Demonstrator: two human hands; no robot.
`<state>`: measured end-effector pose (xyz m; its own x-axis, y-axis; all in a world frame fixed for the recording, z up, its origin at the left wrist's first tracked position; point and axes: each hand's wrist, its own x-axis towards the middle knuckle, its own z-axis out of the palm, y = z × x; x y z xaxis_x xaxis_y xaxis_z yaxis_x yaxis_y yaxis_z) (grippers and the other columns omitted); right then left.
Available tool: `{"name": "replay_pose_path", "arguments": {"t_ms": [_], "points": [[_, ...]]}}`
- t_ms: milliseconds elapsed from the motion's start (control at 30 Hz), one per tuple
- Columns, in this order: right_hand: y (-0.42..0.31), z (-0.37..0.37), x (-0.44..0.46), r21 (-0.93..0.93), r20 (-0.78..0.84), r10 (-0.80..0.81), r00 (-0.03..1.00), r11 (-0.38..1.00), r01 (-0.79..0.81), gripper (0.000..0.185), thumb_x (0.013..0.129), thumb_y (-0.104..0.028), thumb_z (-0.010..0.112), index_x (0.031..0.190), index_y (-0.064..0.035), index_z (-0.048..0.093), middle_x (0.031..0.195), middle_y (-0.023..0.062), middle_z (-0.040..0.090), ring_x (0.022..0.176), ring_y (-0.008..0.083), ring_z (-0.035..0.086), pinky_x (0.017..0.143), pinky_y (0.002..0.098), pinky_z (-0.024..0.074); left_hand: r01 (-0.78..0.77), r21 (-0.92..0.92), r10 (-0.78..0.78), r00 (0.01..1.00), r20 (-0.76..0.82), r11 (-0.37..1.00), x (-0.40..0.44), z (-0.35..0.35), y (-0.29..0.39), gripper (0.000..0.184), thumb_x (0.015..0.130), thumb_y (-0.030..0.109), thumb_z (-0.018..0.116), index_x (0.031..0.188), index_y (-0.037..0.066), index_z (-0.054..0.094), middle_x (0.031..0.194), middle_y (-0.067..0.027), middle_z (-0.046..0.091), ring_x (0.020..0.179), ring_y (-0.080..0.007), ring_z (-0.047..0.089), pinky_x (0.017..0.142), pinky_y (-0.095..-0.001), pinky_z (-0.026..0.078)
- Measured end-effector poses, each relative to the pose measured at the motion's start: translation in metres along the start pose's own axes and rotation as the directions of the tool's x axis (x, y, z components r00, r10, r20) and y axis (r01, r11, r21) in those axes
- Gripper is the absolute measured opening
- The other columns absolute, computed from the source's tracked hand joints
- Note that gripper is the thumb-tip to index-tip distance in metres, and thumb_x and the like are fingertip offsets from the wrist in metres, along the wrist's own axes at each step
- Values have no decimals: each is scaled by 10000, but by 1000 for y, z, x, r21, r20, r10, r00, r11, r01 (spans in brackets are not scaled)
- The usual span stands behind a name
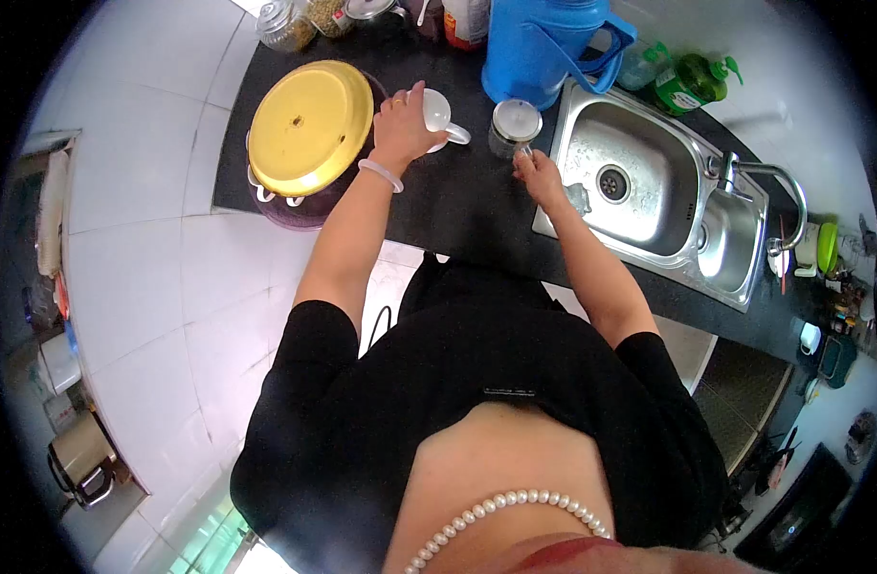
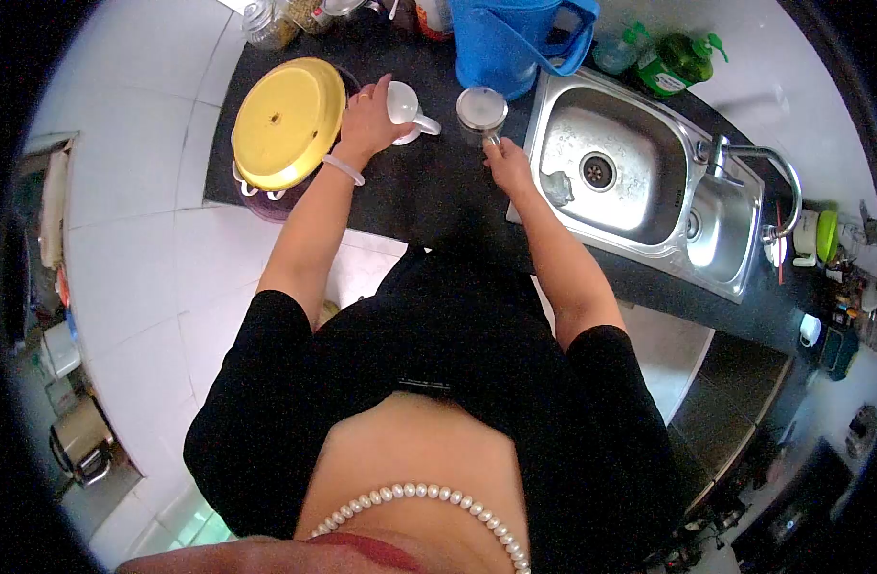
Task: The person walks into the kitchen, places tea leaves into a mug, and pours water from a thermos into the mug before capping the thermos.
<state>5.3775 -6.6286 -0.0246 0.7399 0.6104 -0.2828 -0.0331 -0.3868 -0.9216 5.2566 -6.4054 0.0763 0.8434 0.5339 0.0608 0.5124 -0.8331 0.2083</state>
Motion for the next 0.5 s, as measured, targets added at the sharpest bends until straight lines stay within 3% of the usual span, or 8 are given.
{"name": "replay_pose_path", "arguments": {"t_ms": [200,300,400,500], "points": [[6,-2,6,-87,-9,22,1000,996,-23,367,835,-318,552,951,30,537,762,134,616,702,231,617,668,345,461,2,-8,-1,998,62,1000,6,-6,-1,947,550,413,755,1318,82,308,1172,-215,482,1067,-376,478,928,-442,370],[18,1,1,-152,-218,-145,965,982,113,385,823,-311,567,1007,25,534,751,128,623,732,228,617,698,343,466,-26,-109,14,994,-111,994,8,-5,-7,909,564,379,755,1299,54,331,1163,-224,488,1056,-379,487,928,-435,372],[17,-9,-26,-84,-283,-78,956,995,56,380,809,-304,582,1033,0,545,803,131,632,776,219,613,724,338,465,-75,-482,-65,961,-269,873,-6,-36,-10,869,574,349,753,1274,35,346,1171,-228,463,1089,-366,449,898,-439,380],[28,-9,-50,-111,21,98,995,989,-95,344,802,-269,585,1031,-14,553,877,136,630,808,223,610,728,330,464,-171,-538,-44,931,-363,825,-45,-55,-16,857,565,313,768,1248,-4,359,1154,-221,476,1063,-354,467,906,-430,370]]}}
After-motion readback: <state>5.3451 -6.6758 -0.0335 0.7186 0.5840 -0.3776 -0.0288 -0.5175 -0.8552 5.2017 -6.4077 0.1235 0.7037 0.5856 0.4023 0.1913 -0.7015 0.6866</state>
